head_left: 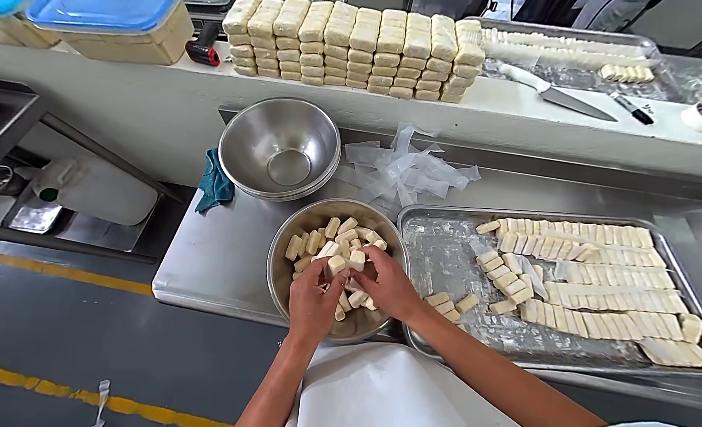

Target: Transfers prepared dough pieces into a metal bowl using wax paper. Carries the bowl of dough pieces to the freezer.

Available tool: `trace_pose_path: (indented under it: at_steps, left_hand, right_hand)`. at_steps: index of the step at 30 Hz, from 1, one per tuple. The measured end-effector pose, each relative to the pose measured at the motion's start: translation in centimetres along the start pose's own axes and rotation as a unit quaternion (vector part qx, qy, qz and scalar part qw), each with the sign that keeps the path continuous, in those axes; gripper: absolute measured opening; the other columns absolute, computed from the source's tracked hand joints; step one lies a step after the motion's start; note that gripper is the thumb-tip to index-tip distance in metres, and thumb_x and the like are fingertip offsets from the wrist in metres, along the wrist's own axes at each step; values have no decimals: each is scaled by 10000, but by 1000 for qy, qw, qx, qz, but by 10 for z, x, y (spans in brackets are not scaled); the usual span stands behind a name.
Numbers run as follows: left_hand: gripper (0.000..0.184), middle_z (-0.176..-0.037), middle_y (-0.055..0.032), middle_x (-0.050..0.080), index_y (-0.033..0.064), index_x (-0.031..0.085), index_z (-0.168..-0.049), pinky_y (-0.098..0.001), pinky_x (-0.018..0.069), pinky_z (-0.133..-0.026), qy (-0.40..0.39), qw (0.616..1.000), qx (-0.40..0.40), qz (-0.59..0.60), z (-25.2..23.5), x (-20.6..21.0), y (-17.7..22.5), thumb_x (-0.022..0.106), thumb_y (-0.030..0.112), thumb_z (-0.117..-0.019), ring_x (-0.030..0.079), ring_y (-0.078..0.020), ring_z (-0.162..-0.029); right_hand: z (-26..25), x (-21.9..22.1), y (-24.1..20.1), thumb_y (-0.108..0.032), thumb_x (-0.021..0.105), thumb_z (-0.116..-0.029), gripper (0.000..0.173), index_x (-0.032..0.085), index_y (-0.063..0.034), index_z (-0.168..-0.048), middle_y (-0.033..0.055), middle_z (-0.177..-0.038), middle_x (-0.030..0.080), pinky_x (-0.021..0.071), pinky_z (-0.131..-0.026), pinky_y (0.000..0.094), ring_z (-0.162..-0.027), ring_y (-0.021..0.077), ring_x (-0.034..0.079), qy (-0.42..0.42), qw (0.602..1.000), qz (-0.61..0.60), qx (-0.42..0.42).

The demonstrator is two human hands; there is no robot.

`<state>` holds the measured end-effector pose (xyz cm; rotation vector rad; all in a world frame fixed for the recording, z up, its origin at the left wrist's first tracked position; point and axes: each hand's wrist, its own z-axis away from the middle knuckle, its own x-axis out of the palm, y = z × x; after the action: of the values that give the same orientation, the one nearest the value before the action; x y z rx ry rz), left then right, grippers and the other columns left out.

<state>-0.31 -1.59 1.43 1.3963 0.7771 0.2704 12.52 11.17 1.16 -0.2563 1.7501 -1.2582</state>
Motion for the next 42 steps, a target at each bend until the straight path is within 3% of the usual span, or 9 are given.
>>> trace_pose_path:
  at_steps: [8, 14, 20, 23, 26, 29, 32, 37, 42]
  left_hand:
    - [398, -895, -64, 702, 43, 578, -1279, -329, 610, -720, -116, 971, -62, 198, 8, -18, -7, 389, 91, -931, 705, -165, -785]
    - [343, -991, -32, 712, 68, 627, -1234, -318, 621, -739, -78, 977, 15, 199, 9, -33, -12, 408, 128, -977, 708, -136, -823]
    - [441, -1399, -109, 614, 120, 559, -1461, -500, 475, -1076, -246, 956, -71, -146, -6, -34, -12, 506, 279, -1053, 601, -243, -1269]
    - [486, -1468, -90, 567, 107, 541, -1474, -454, 441, -1134, -239, 963, -80, -94, -8, -21, -14, 533, 323, -1039, 541, -207, -1353]
    - [513, -1437, -87, 586, 87, 501, -1492, -412, 499, -1087, -226, 969, -97, 9, -9, -7, -15, 585, 300, -1033, 589, -184, -1292]
    - [315, -1135, -60, 719, 64, 628, -1324, -358, 587, -919, -174, 977, -89, 87, -9, 1, -3, 588, 187, -1036, 704, -145, -1004]
    - [257, -1091, -57, 717, 42, 615, -1277, -343, 584, -916, -135, 977, -76, 146, -9, 4, 1, 549, 143, -1050, 699, -142, -991]
    - [393, -1193, -80, 695, 49, 507, -1425, -360, 574, -964, -161, 974, -80, 141, -6, 7, -5, 530, 145, -1044, 690, -154, -1071]
    - [275, -1014, -36, 741, 84, 656, -1270, -344, 611, -836, -106, 993, -47, 16, -6, 9, 0, 614, 131, -1002, 721, -116, -897]
  right_hand:
    - [-1, -10, 31, -133, 782, -843, 679, 504, -53, -1458, 190, -1329, 591, 510, -1014, 533, -1243, 347, 579, -76, 988, 111, 72]
    - [-1, -9, 31, -275, 788, -887, 561, 618, -11, -1352, 202, -1259, 633, 490, -991, 556, -1178, 391, 601, -106, 961, 242, 83]
    - [1, -10, 28, -201, 759, -904, 394, 655, -7, -1230, 196, -1230, 631, 498, -1016, 524, -1190, 360, 597, -143, 966, 191, 95]
    - [7, -11, 19, -144, 692, -954, 375, 603, -55, -1307, 157, -1249, 644, 544, -963, 503, -1131, 303, 658, -157, 975, 131, 84]
    - [11, -15, 5, -133, 728, -933, 439, 604, -96, -1352, 91, -1252, 669, 547, -1003, 424, -1128, 188, 664, -135, 989, 2, 59]
    - [9, -18, -4, -65, 796, -861, 598, 562, -90, -1411, 64, -1219, 694, 572, -974, 353, -1088, 126, 678, -72, 988, -125, 56]
    - [9, -16, -3, 11, 802, -822, 555, 575, -59, -1324, 46, -1137, 721, 608, -912, 306, -1027, 112, 707, 1, 971, -224, 84]
    - [7, -15, 0, -63, 758, -895, 344, 651, -34, -1220, 59, -1116, 709, 590, -929, 299, -1025, 105, 693, -43, 981, -169, 80]
    - [11, -6, -1, -136, 768, -889, 334, 633, -50, -1183, 78, -1089, 677, 585, -895, 367, -1004, 143, 676, -5, 993, -99, 66]
